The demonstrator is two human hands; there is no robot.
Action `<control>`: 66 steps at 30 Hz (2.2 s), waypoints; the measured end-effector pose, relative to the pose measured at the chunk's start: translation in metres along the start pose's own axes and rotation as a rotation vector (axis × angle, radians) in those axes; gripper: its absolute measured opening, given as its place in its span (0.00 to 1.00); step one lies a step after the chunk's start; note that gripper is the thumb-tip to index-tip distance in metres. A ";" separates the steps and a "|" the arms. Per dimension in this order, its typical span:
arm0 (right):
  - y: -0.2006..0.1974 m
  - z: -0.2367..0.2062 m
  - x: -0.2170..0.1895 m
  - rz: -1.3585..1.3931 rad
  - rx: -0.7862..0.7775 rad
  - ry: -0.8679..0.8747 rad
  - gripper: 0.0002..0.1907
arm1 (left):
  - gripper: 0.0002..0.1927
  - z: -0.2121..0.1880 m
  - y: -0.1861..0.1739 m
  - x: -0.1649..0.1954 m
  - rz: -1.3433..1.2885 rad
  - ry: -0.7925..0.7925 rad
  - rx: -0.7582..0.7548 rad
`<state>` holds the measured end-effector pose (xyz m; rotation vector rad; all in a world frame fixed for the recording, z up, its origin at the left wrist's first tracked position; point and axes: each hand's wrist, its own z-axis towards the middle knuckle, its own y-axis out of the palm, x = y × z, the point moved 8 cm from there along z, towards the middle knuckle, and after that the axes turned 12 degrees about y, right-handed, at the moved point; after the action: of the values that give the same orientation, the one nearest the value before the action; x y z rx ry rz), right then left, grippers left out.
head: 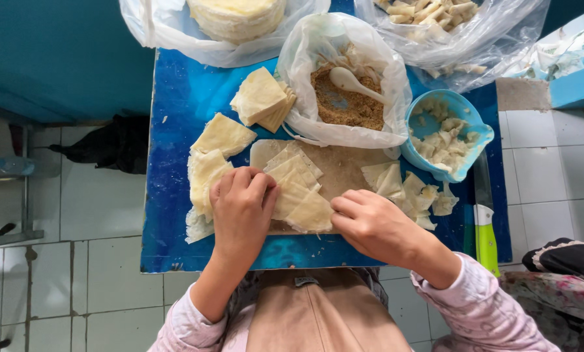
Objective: The person sits at a blue table and folds triangular pastry wrappers. They spoon a brown filling from a plastic bag onto a wrapper, fold the wrapper over the filling, press the edges closed, and set the folded pastry aside, repeating this with more wrappers.
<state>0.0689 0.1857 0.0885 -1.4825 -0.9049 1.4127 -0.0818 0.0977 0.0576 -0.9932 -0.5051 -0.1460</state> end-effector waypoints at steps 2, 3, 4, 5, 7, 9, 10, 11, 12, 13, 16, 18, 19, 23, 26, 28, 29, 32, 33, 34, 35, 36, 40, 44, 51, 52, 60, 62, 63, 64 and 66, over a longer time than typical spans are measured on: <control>-0.006 -0.009 0.007 -0.041 0.046 0.072 0.08 | 0.05 -0.001 -0.002 0.000 0.011 0.013 0.017; -0.010 -0.014 0.010 -0.060 0.069 0.109 0.08 | 0.05 -0.001 -0.003 0.001 0.016 0.021 0.024; -0.012 -0.020 0.015 -0.084 0.051 0.182 0.08 | 0.05 -0.002 -0.003 0.004 0.048 0.036 0.023; -0.014 -0.025 0.021 -0.109 0.033 0.251 0.07 | 0.05 -0.003 -0.004 0.006 0.081 0.049 0.025; -0.025 -0.033 0.028 -0.104 0.089 0.334 0.09 | 0.06 -0.005 -0.009 0.012 0.142 0.062 0.059; -0.044 -0.045 0.029 -0.041 0.234 0.373 0.15 | 0.09 -0.010 -0.014 0.023 0.192 0.064 0.112; -0.051 -0.046 0.034 -0.050 0.307 0.410 0.13 | 0.09 -0.011 -0.011 0.032 0.152 0.105 0.100; -0.057 -0.041 0.044 -0.060 0.380 0.444 0.12 | 0.09 -0.012 -0.008 0.040 0.113 0.146 0.092; -0.063 -0.036 0.055 -0.070 0.454 0.478 0.10 | 0.09 -0.013 -0.004 0.049 0.074 0.187 0.082; -0.066 -0.025 0.066 -0.112 0.511 0.472 0.09 | 0.08 -0.012 0.004 0.056 0.039 0.198 0.045; -0.061 0.023 0.108 -0.278 0.601 0.494 0.01 | 0.08 -0.008 0.027 0.072 -0.022 0.214 -0.047; -0.049 0.050 0.131 -0.407 0.593 0.560 0.04 | 0.08 -0.007 0.036 0.076 -0.014 0.204 -0.082; -0.039 0.055 0.133 -0.478 0.588 0.586 0.03 | 0.09 -0.007 0.036 0.077 -0.006 0.208 -0.074; -0.017 0.069 0.148 -0.703 0.550 0.706 0.02 | 0.08 -0.008 0.040 0.077 -0.008 0.183 -0.082; -0.016 0.070 0.161 -0.731 0.516 0.787 0.02 | 0.07 -0.010 0.048 0.077 -0.010 0.191 -0.154; -0.018 0.069 0.163 -0.732 0.525 0.785 0.02 | 0.07 -0.008 0.053 0.078 0.013 0.206 -0.188; -0.021 0.068 0.159 -0.738 0.540 0.763 0.03 | 0.07 -0.008 0.054 0.080 0.032 0.208 -0.199; -0.029 0.064 0.143 -0.691 0.516 0.682 0.02 | 0.08 -0.008 0.049 0.081 0.046 0.186 -0.135; -0.031 0.063 0.136 -0.662 0.498 0.656 0.02 | 0.09 -0.008 0.045 0.080 0.045 0.175 -0.100; -0.034 0.060 0.128 -0.572 0.511 0.627 0.02 | 0.08 -0.008 0.046 0.079 0.044 0.166 -0.119; -0.037 0.056 0.121 -0.482 0.523 0.599 0.03 | 0.08 -0.008 0.047 0.078 0.041 0.157 -0.138; -0.039 0.055 0.113 -0.394 0.536 0.568 0.04 | 0.07 -0.008 0.048 0.076 0.040 0.149 -0.155; -0.041 0.054 0.101 0.080 0.672 0.516 0.08 | 0.05 -0.006 0.056 0.076 0.047 0.168 -0.236; -0.037 0.065 0.108 0.392 0.652 0.457 0.08 | 0.05 -0.005 0.054 0.081 -0.053 0.173 -0.210; -0.041 0.065 0.110 0.403 0.624 0.413 0.11 | 0.12 -0.002 0.047 0.080 -0.276 0.143 -0.118; -0.043 0.063 0.113 0.431 0.639 0.416 0.09 | 0.10 -0.003 0.049 0.078 -0.301 0.116 -0.138; -0.028 0.053 0.163 0.711 0.738 0.687 0.04 | 0.07 -0.006 0.047 0.070 -0.318 0.050 -0.172; -0.018 0.057 0.177 0.837 0.701 0.732 0.05 | 0.08 -0.006 0.047 0.071 -0.286 0.056 -0.169; -0.013 0.059 0.183 0.900 0.681 0.754 0.05 | 0.09 -0.006 0.047 0.071 -0.270 0.059 -0.167; -0.009 0.060 0.188 0.936 0.666 0.774 0.05 | 0.10 -0.006 0.046 0.071 -0.266 0.071 -0.152; -0.003 0.061 0.196 1.006 0.638 0.813 0.06 | 0.11 -0.006 0.045 0.072 -0.257 0.098 -0.122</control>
<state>0.0258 0.3752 0.0226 -1.7887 0.8434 1.3097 -0.0014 0.1248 0.0548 -1.0318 -0.5373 -0.4582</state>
